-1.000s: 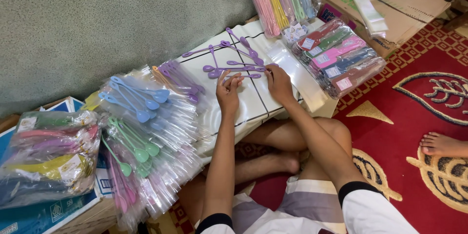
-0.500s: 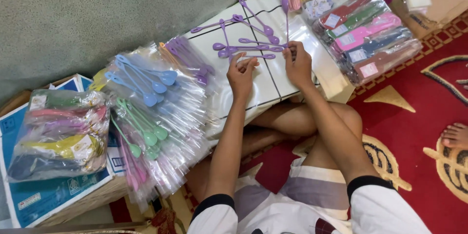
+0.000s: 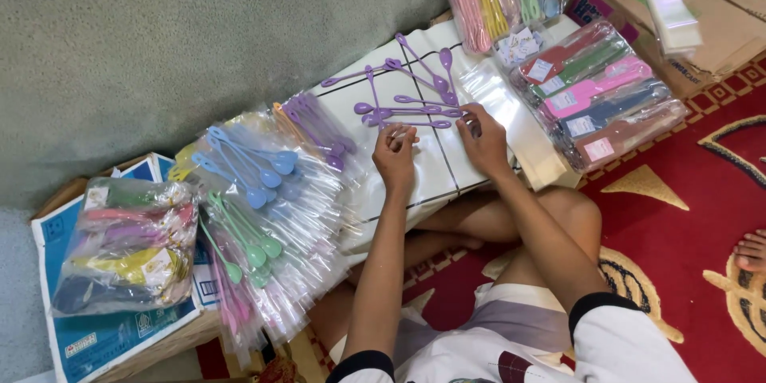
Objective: Packaging individual plastic spoons into small plastic bags
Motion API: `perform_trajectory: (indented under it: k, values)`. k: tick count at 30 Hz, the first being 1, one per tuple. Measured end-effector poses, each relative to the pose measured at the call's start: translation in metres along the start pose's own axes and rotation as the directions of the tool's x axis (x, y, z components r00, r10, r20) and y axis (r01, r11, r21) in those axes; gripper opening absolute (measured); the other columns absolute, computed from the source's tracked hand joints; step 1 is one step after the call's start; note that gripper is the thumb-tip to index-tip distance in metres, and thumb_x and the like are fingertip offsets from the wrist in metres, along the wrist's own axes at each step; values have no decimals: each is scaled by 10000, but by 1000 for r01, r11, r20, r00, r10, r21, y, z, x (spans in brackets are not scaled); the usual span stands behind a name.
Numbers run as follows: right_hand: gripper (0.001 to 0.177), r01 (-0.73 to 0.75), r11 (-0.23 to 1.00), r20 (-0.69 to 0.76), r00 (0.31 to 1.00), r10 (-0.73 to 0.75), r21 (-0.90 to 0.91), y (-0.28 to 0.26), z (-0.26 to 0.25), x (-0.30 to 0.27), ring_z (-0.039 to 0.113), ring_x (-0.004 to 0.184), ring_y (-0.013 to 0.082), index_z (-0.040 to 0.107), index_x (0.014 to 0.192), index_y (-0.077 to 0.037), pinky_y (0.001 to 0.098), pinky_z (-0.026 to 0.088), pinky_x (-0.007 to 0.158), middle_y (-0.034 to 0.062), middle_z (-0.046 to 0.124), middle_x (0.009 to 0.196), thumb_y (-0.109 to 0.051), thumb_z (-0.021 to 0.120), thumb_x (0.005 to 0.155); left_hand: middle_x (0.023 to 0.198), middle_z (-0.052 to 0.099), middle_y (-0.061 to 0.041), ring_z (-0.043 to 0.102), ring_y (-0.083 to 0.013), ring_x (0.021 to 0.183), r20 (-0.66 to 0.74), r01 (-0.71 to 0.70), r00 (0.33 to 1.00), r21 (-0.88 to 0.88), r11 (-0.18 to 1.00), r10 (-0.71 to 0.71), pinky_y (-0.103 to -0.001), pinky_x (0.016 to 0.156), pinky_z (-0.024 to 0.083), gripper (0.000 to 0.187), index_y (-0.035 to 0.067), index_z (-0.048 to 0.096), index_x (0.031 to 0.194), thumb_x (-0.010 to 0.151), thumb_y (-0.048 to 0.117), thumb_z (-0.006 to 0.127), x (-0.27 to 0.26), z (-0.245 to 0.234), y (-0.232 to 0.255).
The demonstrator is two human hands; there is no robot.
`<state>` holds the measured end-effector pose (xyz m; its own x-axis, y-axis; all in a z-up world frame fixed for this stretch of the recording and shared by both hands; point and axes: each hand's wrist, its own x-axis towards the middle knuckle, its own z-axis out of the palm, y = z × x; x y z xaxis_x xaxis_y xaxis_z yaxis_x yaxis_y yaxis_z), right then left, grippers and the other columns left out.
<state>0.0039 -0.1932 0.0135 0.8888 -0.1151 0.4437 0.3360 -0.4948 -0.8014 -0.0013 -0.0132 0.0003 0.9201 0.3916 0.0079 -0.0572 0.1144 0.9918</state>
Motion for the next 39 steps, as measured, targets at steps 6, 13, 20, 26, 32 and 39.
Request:
perform_trajectory:
  k: [6,13,20,26,32,39]
  values:
    - [167,108,994,21,994,-108,-4,17,2,4,738,905,270,782,1136,-168,349,581,804,76,765,995,-186,758,972,1007,750,-129,733,-154,742,-3,-19,1000,-8,1000,19,-264,674,605,310,36,663,1148,898,127,821,5,-2,-14]
    - [210,135,991,22,991,-135,1,14,6,1,735,982,320,789,1170,-125,412,578,879,128,767,1031,-166,647,1021,1060,727,-106,738,-174,819,-21,-96,995,73,993,97,-278,722,613,205,57,726,1101,916,108,796,-5,0,9]
    - [262,358,926,-105,923,-370,-117,-6,2,2,728,894,292,774,1124,-77,378,588,810,97,757,999,20,670,904,1067,693,-169,751,-247,859,30,-195,980,-67,978,198,-305,792,628,149,-42,734,1051,960,11,628,-1,-4,15]
    - [166,427,900,-278,857,-435,-92,-12,0,-3,723,806,265,789,1085,-58,359,594,727,72,765,959,-25,728,934,939,666,-110,714,-165,736,8,-200,980,-66,978,201,-263,714,613,188,-24,751,1078,976,25,602,1,-6,10]
    - [109,443,893,-407,804,-434,-77,-31,-22,7,709,815,249,785,1004,-37,351,577,743,75,714,958,-103,699,997,808,694,-92,670,-135,662,43,-174,984,6,985,173,-254,675,576,186,17,750,1113,1006,50,601,7,-6,9]
    - [129,431,901,-252,867,-430,-54,-34,3,10,692,668,308,729,938,-36,380,564,617,106,710,802,-145,696,999,815,702,-90,680,-141,670,98,-118,988,-42,992,122,-239,675,572,150,12,732,1076,1014,43,600,9,-8,2]
